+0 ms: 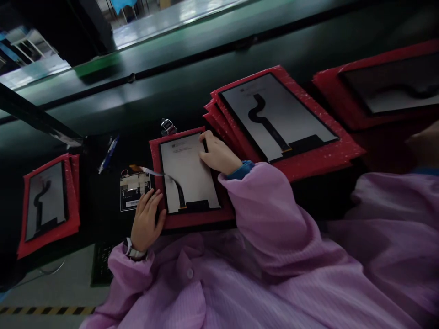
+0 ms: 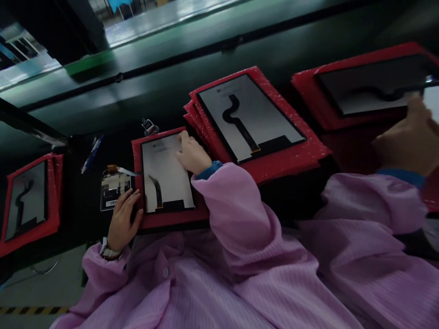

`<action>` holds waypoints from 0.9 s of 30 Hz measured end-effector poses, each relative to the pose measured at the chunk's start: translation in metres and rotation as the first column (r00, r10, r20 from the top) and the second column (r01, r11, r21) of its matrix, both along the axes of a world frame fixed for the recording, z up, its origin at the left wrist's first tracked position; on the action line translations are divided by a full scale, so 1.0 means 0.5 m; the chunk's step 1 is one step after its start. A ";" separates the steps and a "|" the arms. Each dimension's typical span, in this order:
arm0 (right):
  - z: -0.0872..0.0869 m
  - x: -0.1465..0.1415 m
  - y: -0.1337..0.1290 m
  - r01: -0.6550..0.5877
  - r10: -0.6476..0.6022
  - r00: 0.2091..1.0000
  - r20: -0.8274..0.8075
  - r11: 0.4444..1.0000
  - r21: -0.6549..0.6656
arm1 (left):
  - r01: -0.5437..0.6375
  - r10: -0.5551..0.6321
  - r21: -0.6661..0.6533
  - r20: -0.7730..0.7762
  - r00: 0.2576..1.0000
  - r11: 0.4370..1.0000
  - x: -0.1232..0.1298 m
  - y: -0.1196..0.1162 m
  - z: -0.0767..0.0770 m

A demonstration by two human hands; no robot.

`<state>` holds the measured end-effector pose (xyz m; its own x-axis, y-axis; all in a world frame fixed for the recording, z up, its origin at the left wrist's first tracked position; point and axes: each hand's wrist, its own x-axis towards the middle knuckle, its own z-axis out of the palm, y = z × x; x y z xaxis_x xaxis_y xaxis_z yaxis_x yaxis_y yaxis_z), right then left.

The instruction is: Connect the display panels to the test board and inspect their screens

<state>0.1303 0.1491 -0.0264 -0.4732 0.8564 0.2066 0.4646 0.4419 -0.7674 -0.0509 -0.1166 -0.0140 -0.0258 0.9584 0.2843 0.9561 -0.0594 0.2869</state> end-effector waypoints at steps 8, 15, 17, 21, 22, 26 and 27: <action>0.056 -0.065 -0.090 -0.400 0.404 0.915 -0.001 0.904 0.154 | -0.066 0.115 0.428 -0.088 0.990 0.901 -0.058 0.034 0.095; 0.035 -0.112 -0.158 -0.612 0.614 0.785 -0.085 0.789 0.051 | 0.011 -0.007 0.183 -0.024 1.000 0.983 -0.139 0.122 0.071; 0.029 -0.113 -0.156 -0.611 0.614 0.784 -0.092 0.790 0.056 | -0.004 0.000 0.136 0.029 1.000 0.991 -0.137 0.126 0.059; 0.030 -0.120 -0.155 -0.597 0.604 0.795 -0.065 0.796 0.096 | -0.005 -0.002 0.068 0.102 0.995 0.998 -0.123 0.126 0.047; 0.031 -0.124 -0.157 -0.592 0.600 0.798 -0.053 0.798 0.110 | 0.009 -0.016 0.064 0.107 0.994 0.998 -0.121 0.127 0.045; 0.028 -0.146 -0.166 -0.586 0.590 0.808 0.012 0.800 0.127 | 0.088 -0.091 0.129 0.012 0.996 0.988 -0.117 0.131 0.038; 0.026 -0.150 -0.167 -0.584 0.586 0.810 0.025 0.802 0.124 | 0.108 -0.104 0.152 -0.035 0.994 0.982 -0.117 0.132 0.036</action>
